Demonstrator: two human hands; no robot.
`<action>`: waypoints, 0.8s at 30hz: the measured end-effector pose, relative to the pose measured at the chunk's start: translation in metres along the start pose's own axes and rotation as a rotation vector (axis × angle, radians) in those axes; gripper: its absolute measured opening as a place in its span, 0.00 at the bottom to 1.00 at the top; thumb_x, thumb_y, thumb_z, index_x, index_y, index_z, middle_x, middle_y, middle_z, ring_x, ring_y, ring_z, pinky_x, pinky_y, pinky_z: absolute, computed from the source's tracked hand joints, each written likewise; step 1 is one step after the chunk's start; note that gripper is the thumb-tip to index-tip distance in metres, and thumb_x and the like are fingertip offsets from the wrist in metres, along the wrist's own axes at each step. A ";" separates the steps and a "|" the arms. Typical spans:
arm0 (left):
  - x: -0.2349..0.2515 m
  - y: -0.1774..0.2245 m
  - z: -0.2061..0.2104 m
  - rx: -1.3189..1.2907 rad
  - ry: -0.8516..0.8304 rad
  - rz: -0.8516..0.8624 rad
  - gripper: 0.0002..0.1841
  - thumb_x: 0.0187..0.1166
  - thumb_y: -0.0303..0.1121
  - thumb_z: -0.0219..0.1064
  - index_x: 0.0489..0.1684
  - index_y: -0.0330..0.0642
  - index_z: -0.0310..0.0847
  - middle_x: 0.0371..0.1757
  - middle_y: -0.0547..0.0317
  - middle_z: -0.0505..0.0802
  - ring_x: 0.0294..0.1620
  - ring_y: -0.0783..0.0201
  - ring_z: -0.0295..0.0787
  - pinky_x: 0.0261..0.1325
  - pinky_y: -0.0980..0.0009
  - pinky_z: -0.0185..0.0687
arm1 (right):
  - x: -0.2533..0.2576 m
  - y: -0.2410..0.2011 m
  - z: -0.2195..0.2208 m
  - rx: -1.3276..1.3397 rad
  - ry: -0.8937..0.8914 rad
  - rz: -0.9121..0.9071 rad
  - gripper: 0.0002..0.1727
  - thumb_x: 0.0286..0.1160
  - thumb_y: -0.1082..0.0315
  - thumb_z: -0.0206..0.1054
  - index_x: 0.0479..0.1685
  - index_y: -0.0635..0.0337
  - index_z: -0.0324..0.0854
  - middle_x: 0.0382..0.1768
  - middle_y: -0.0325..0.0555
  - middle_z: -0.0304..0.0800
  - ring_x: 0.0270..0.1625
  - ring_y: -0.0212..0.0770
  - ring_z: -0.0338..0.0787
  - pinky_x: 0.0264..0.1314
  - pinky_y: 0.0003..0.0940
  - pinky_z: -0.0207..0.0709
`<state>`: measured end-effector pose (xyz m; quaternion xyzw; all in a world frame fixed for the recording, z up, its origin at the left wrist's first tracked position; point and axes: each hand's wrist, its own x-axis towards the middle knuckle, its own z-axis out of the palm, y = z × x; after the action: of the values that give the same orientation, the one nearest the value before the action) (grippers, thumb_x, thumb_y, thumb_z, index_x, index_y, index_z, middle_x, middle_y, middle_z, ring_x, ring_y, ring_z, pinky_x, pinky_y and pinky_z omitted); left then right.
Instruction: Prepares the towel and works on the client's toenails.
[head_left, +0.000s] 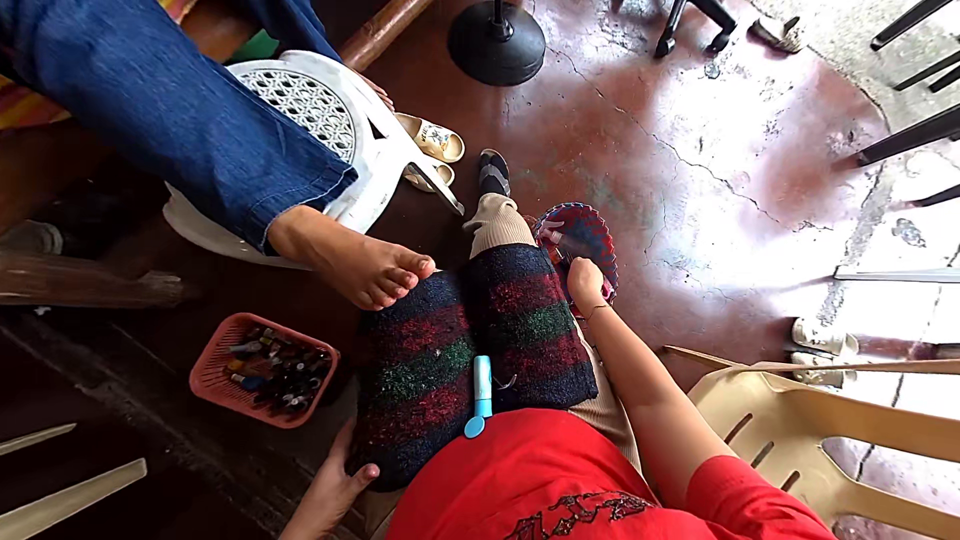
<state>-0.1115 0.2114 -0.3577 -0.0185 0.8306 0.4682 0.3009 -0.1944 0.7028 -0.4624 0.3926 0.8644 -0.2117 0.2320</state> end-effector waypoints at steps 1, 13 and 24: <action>0.008 0.005 -0.004 0.032 0.008 0.051 0.77 0.45 0.87 0.65 0.90 0.27 0.47 0.84 0.39 0.72 0.82 0.65 0.72 0.80 0.70 0.71 | 0.002 0.000 0.001 0.033 0.004 0.016 0.11 0.81 0.75 0.59 0.51 0.74 0.82 0.55 0.71 0.88 0.62 0.69 0.89 0.56 0.67 0.82; 0.082 0.053 0.023 0.010 0.255 0.461 0.41 0.87 0.57 0.52 0.82 0.23 0.61 0.83 0.30 0.72 0.86 0.53 0.66 0.88 0.63 0.61 | -0.009 0.008 -0.055 0.060 -0.123 0.065 0.20 0.75 0.58 0.72 0.48 0.71 0.87 0.54 0.70 0.89 0.63 0.68 0.87 0.62 0.72 0.76; 0.079 0.118 0.053 0.199 0.364 0.895 0.17 0.85 0.42 0.65 0.61 0.41 0.87 0.66 0.43 0.88 0.71 0.51 0.81 0.76 0.56 0.73 | -0.171 0.023 -0.150 1.247 -0.549 -0.454 0.16 0.93 0.65 0.45 0.47 0.60 0.80 0.35 0.51 0.97 0.24 0.32 0.91 0.29 0.22 0.83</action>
<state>-0.1868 0.3393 -0.3286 0.2875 0.8369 0.4590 -0.0793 -0.1116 0.7000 -0.2492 0.1953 0.5533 -0.8003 0.1237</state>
